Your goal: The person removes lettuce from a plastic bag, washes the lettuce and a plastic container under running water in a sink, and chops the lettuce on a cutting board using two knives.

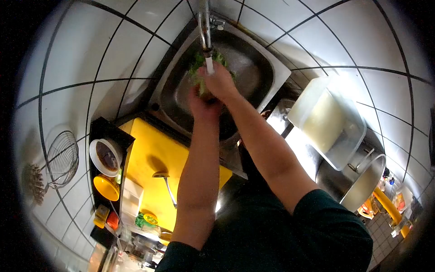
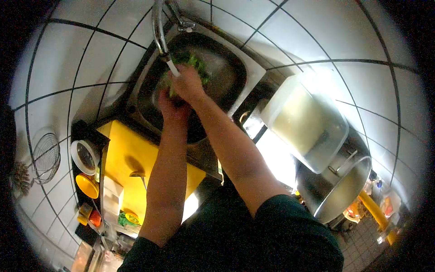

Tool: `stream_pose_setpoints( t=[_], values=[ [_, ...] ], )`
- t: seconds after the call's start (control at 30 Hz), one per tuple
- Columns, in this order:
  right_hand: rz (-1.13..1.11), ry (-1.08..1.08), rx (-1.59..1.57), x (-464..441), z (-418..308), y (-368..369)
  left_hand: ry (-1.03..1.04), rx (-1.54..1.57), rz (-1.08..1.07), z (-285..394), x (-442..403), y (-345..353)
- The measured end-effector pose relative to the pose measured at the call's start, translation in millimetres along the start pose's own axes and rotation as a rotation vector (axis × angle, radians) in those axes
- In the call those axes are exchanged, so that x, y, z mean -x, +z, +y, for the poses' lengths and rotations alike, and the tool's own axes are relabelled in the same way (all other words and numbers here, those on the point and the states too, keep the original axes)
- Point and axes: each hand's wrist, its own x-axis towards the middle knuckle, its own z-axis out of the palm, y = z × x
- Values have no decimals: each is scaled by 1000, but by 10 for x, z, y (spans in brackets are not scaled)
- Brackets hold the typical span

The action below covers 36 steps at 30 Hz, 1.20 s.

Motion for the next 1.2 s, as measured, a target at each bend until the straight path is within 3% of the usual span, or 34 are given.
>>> stream_pose_setpoints(
  t=[0.07, 0.17, 0.2, 0.3, 0.4, 0.5, 0.67, 0.73, 0.83, 0.9, 0.93, 1.03, 1.1, 1.17, 1.2],
  values=[
    [1, 84, -210, -49, 57, -42, 96, -84, -59, -53, -100, -31],
    [194, 213, -686, 21, 136, -115, 150, -237, -64, -117, -257, -37],
    [211, 398, -957, -4, 134, -138, 151, -294, -51, -126, -295, -54],
    [189, 382, -1009, -106, 426, -109, 204, -444, -93, -109, -333, -102],
    [143, -23, 197, -127, 537, -214, 169, -452, 24, -61, -255, -81],
    [351, 219, -319, -177, 225, -323, 131, -385, 29, -61, -115, -69],
    [168, 255, -1048, -768, -14, -488, 123, -595, 24, 61, -110, -293],
    [77, 143, -1558, -976, -140, -535, 147, -737, 35, -34, 14, -162],
    [149, -14, -2002, -861, -430, -786, 183, -814, -68, 122, -43, -308],
    [247, -270, -1884, -834, -335, -784, 269, -973, 167, 7, 436, 37],
    [281, -386, -1825, -784, -289, -764, 299, -964, 93, -2, 502, 19],
    [417, -40, -1078, -396, 82, -715, 382, -961, -22, 104, 617, -58],
    [629, 209, -872, 70, 264, -394, 396, -997, 15, 134, 652, -100],
    [464, 599, -935, 502, 358, -163, 424, -998, -92, 219, 676, -240],
    [253, 603, -1254, 508, 615, 144, 425, -1000, -152, 240, 675, -323]
  ],
)
